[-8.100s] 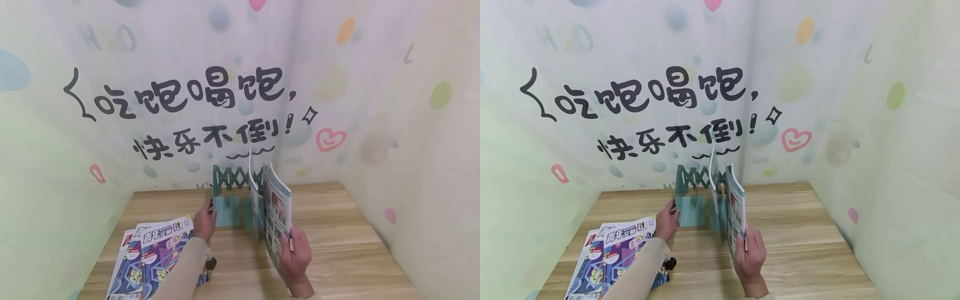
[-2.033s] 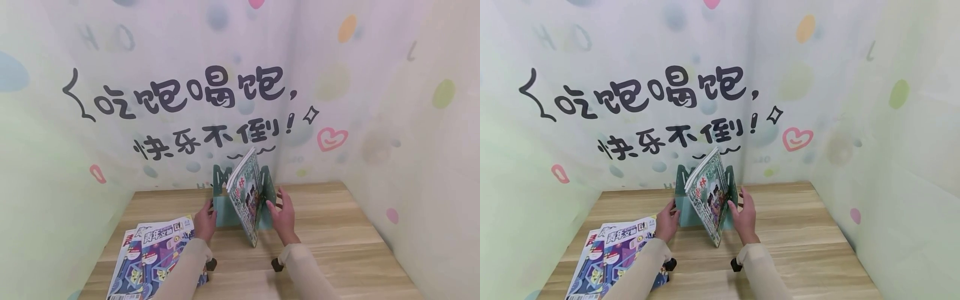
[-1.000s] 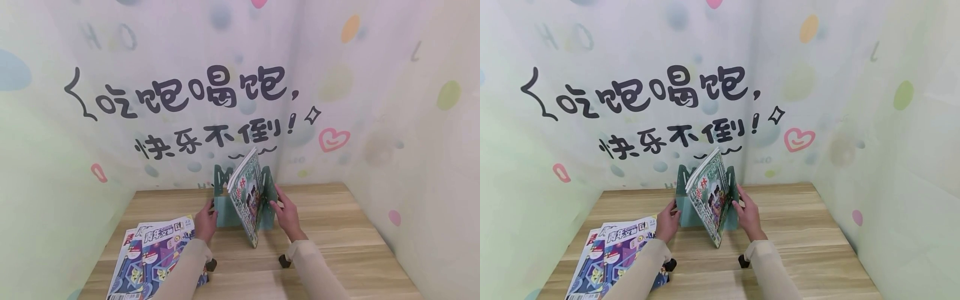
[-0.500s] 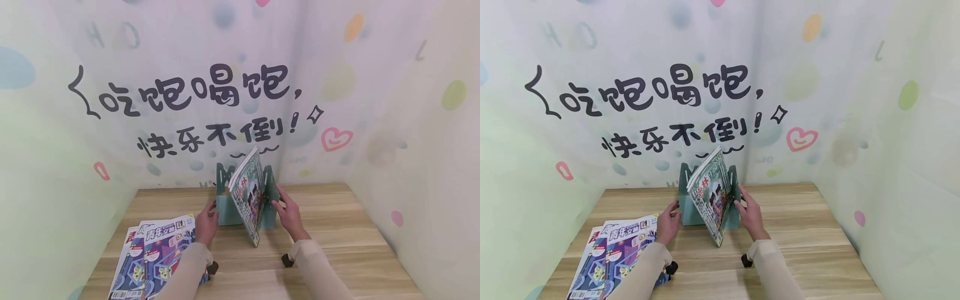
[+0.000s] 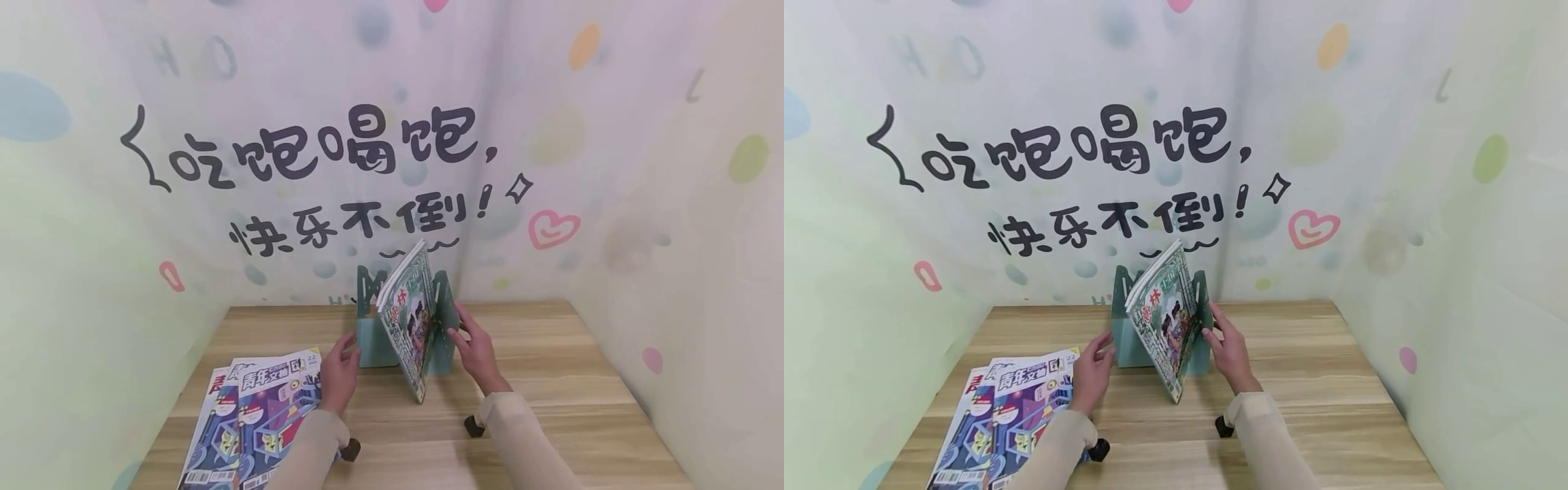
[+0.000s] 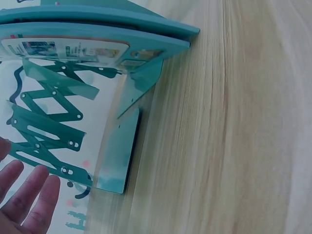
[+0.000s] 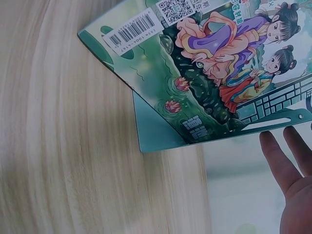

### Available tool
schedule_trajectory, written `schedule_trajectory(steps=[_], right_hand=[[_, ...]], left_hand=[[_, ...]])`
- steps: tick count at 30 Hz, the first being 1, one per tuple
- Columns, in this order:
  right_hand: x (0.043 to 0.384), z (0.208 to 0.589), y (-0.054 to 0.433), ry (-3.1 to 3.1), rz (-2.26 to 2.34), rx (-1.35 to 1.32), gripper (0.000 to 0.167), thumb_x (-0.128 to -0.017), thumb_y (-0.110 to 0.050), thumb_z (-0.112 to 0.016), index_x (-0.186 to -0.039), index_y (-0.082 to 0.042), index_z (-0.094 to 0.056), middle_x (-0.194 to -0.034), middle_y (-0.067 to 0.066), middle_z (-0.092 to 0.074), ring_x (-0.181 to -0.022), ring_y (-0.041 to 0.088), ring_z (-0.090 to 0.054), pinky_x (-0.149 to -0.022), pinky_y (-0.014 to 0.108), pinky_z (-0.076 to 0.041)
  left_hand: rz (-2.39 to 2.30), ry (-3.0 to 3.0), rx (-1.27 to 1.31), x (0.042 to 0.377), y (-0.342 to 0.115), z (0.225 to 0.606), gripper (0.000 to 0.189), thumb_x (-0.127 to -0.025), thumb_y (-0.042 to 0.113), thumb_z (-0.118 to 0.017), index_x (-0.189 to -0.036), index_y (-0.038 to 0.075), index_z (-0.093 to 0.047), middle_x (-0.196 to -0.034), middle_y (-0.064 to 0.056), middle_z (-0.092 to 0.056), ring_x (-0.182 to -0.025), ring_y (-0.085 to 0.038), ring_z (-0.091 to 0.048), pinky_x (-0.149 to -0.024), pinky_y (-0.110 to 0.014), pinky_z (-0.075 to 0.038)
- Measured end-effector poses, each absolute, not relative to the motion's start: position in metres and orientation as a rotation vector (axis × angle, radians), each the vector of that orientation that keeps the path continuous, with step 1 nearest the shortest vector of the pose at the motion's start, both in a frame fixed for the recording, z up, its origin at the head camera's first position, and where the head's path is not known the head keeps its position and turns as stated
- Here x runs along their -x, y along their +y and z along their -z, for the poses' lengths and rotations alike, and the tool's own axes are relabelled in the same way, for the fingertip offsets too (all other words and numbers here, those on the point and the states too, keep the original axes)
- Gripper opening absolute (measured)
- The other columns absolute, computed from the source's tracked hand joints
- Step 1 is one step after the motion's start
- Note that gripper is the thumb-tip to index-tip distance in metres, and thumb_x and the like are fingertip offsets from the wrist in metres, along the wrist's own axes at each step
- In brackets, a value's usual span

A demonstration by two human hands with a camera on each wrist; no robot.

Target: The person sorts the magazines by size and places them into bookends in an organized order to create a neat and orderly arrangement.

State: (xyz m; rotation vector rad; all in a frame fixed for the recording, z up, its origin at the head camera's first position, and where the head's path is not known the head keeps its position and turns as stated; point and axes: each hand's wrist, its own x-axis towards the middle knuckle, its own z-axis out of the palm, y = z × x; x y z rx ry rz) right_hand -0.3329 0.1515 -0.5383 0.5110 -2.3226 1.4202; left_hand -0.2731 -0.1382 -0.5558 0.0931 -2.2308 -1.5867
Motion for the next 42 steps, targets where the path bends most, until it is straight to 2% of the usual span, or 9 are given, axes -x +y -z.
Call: schedule_trajectory(steps=[7, 13, 16, 24, 30, 36, 39, 42], right_hand=[[0.333, 0.538, 0.152, -2.325, -1.407, -0.523, 0.059, -0.094, -0.012, -0.064, -0.149, -0.015, -0.041, -0.145, 0.015, -0.047, -0.113, 0.046, -0.057, -0.084, 0.058, -0.052], [0.332, 0.536, 0.152, -2.349, -1.418, -0.512, 0.059, -0.095, -0.013, -0.063, -0.149, -0.015, -0.04, -0.146, 0.014, -0.046, -0.116, 0.042, -0.056, -0.084, 0.055, -0.053], [0.332, 0.535, 0.152, -2.354, -1.445, -0.515, 0.059, -0.095, -0.011, -0.062, -0.15, -0.015, -0.039, -0.147, 0.014, -0.044, -0.117, 0.044, -0.054, -0.084, 0.054, -0.053], [0.333, 0.536, 0.152, -2.352, -1.409, -0.516, 0.06, -0.094, -0.013, -0.064, -0.149, -0.015, -0.04, -0.143, 0.018, -0.048, -0.114, 0.044, -0.057, -0.083, 0.057, -0.053], [0.333, 0.537, 0.155, -2.349, -1.42, -0.527, 0.06, -0.094, -0.012, -0.064, -0.149, -0.014, -0.04, -0.142, 0.021, -0.048, -0.113, 0.046, -0.056, -0.082, 0.056, -0.054], [0.332, 0.536, 0.155, -2.371, -1.438, -0.515, 0.062, -0.095, -0.013, -0.063, -0.151, -0.021, -0.038, -0.144, 0.019, -0.047, -0.116, 0.045, -0.055, -0.083, 0.055, -0.053], [0.333, 0.536, 0.154, -2.361, -1.422, -0.521, 0.062, -0.095, -0.012, -0.063, -0.15, -0.022, -0.039, -0.142, 0.02, -0.048, -0.114, 0.045, -0.057, -0.082, 0.056, -0.053], [0.333, 0.536, 0.154, -2.343, -1.405, -0.527, 0.061, -0.093, -0.01, -0.065, -0.149, -0.017, -0.04, -0.139, 0.022, -0.05, -0.111, 0.045, -0.059, -0.081, 0.056, -0.054]], left_hand=[[1.591, -2.163, -0.087, 0.261, -0.142, 0.556, 0.039, -0.093, 0.009, -0.065, -0.131, 0.013, -0.059, -0.126, -0.005, -0.064, -0.101, -0.024, -0.066, -0.083, -0.035, -0.056], [1.513, -2.059, -0.116, 0.251, -0.149, 0.556, 0.035, -0.089, 0.0, -0.066, -0.124, 0.005, -0.064, -0.115, -0.011, -0.069, -0.089, -0.028, -0.069, -0.075, -0.032, -0.057], [1.504, -2.042, -0.145, 0.247, -0.156, 0.556, 0.036, -0.088, -0.002, -0.066, -0.123, 0.004, -0.064, -0.111, -0.012, -0.07, -0.088, -0.029, -0.069, -0.071, -0.029, -0.057], [1.436, -2.151, -0.242, 0.234, -0.178, 0.561, 0.033, -0.091, 0.009, -0.068, -0.123, 0.008, -0.064, -0.112, -0.007, -0.07, -0.087, -0.022, -0.068, -0.068, -0.025, -0.054], [1.422, -2.238, -0.342, 0.224, -0.189, 0.561, 0.031, -0.092, 0.009, -0.065, -0.123, 0.007, -0.065, -0.116, -0.008, -0.069, -0.094, -0.026, -0.066, -0.075, -0.036, -0.056], [1.309, -2.283, -0.421, 0.217, -0.207, 0.563, 0.028, -0.091, 0.009, -0.065, -0.118, 0.004, -0.066, -0.116, -0.014, -0.067, -0.096, -0.032, -0.066, -0.074, -0.044, -0.056], [1.271, -2.322, -0.509, 0.215, -0.219, 0.563, 0.03, -0.091, 0.01, -0.064, -0.119, 0.003, -0.065, -0.118, -0.019, -0.065, -0.099, -0.036, -0.063, -0.079, -0.049, -0.053], [1.218, -2.393, -0.612, 0.213, -0.232, 0.565, 0.034, -0.091, 0.013, -0.063, -0.124, 0.003, -0.062, -0.122, -0.022, -0.062, -0.104, -0.04, -0.06, -0.086, -0.054, -0.047]])
